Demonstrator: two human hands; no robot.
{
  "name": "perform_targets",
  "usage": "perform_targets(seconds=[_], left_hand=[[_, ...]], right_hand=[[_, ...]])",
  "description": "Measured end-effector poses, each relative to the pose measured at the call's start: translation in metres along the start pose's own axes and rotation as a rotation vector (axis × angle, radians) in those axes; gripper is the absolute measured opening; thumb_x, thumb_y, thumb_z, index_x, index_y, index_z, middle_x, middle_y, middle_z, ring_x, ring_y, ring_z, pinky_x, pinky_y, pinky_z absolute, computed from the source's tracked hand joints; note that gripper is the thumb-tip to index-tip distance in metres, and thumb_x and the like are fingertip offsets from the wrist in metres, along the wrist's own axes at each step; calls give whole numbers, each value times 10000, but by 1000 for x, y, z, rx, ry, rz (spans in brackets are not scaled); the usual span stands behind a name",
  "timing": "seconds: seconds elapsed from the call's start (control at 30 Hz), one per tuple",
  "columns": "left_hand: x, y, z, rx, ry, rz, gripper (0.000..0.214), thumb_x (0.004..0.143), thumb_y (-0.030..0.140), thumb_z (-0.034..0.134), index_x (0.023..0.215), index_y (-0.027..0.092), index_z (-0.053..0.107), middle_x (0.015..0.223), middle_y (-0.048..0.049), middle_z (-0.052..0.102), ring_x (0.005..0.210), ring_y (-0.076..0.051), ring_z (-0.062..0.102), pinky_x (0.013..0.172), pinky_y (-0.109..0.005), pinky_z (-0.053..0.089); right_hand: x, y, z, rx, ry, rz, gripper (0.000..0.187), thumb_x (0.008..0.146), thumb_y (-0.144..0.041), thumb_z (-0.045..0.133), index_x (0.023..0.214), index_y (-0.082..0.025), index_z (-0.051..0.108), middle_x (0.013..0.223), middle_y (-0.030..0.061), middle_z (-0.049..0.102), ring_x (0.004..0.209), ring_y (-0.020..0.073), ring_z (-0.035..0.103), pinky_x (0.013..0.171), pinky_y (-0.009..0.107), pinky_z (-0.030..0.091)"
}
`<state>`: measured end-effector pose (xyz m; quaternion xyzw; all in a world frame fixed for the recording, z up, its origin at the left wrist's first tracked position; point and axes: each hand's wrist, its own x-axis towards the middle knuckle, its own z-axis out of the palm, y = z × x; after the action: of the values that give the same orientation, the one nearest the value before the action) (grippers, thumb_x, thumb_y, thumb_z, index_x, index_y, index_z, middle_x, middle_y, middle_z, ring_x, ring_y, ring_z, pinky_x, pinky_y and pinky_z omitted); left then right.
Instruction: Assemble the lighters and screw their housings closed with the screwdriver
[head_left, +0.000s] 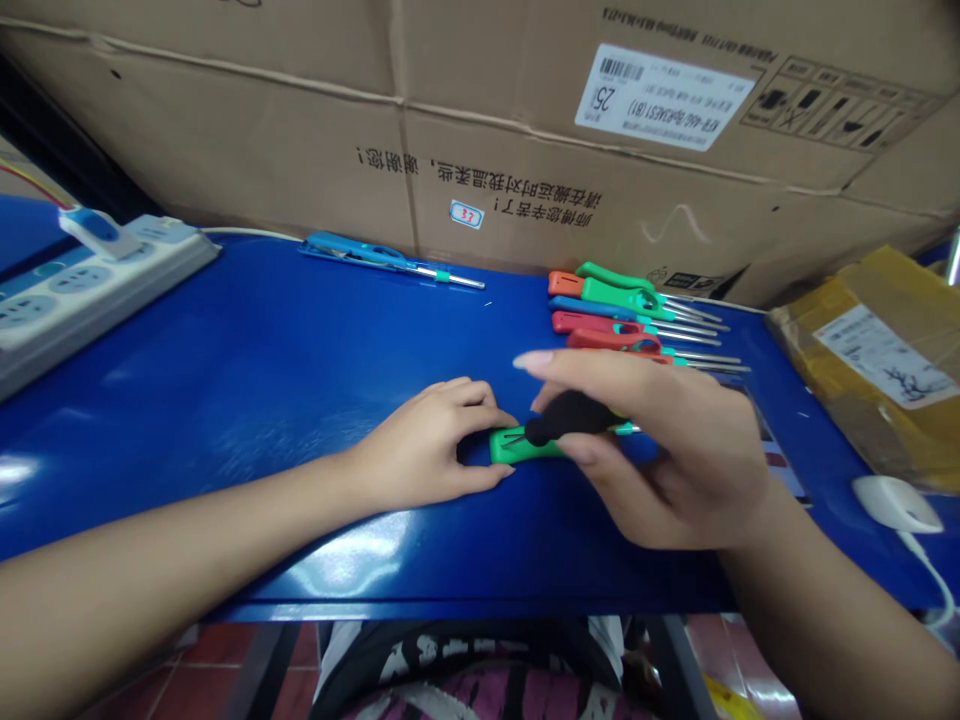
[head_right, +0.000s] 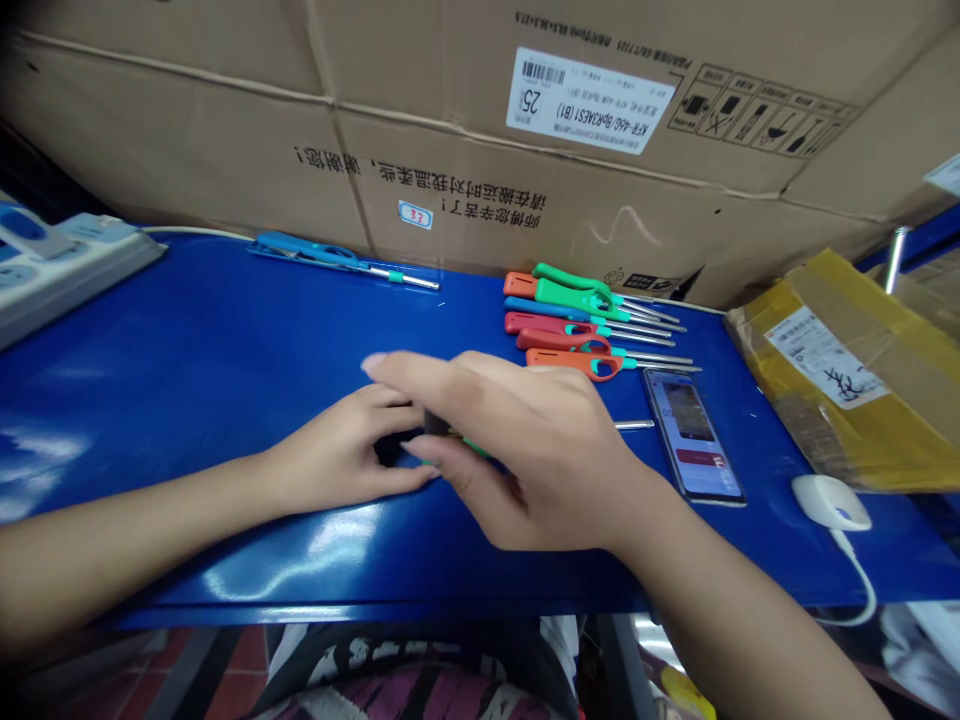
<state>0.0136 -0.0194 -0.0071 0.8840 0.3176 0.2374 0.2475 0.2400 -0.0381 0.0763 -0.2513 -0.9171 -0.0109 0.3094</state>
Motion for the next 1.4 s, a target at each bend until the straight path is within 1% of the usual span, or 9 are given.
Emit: perform_targets(seconds=[0.07,0.13,0.3,0.5,0.7,0.93,1.1,1.3,1.4], left_hand=[[0,-1,1,-1,0,6,294,881,332,705,1139,192,714,1004,-61,659,973,-240,622,870,-384,492],[0,-1,1,-5,-5,6,308,877,338,705,1148,191,713,1000,-64,661,975,-246,627,869,-389,496],[0,-1,1,-4,-8,-12,296,882,355,702,1133,198,715,1042,-72,670,1007,-258,628,901,-404,499],[0,-2,0,-9,-16,-2,308,891,337,686,1170,207,699,1039,-59,664,1010,-244,626,905,-395,488],[0,1,0,6,-12,-13,227,875,337,730,1055,199,720,966,-40,632,949,-220,604,850,-361,478],[0,1,0,-7,-11,-17,251,877,322,721,1100,208,699,981,-34,636,951,-212,605,834,-344,477],[1,2,-1,11,-20,-21,250,884,338,724,1101,215,710,978,-39,637,962,-222,610,848,-349,477],[0,2,0,-4,-13,-9,259,881,315,734,1114,208,701,974,-34,634,944,-208,602,831,-334,471],[0,2,0,0,-9,-5,249,881,313,737,1102,202,704,962,-31,626,937,-205,598,827,-332,464]], right_hand=[[1,-2,0,-121,2,-29,214,987,-368,607,1104,-194,649,762,-19,723,632,134,665,554,293,464],[2,-3,0,-178,3,-41,253,995,-448,585,996,-205,655,696,-21,701,580,140,639,518,314,425],[1,-6,-1,33,-26,-6,412,1021,-215,409,1403,-85,491,1260,101,720,1120,161,690,833,269,538],[0,-4,2,-177,40,4,221,976,-409,628,1062,-209,663,794,-18,765,643,136,698,565,289,477],[-1,-2,1,101,14,103,391,1000,-206,424,1351,-108,567,1303,91,714,1138,179,699,891,282,563],[0,1,5,-90,115,36,199,928,-329,687,1063,-185,663,913,14,793,693,138,721,632,250,559],[-3,4,5,116,9,107,423,993,-252,457,1404,-165,502,1215,76,738,1004,196,733,822,331,602],[-1,8,10,-52,121,44,310,933,-343,693,1211,-223,626,1119,28,781,787,147,747,686,241,590],[-2,10,10,46,80,53,405,995,-335,562,1379,-209,539,1270,67,725,978,190,743,774,293,610]])
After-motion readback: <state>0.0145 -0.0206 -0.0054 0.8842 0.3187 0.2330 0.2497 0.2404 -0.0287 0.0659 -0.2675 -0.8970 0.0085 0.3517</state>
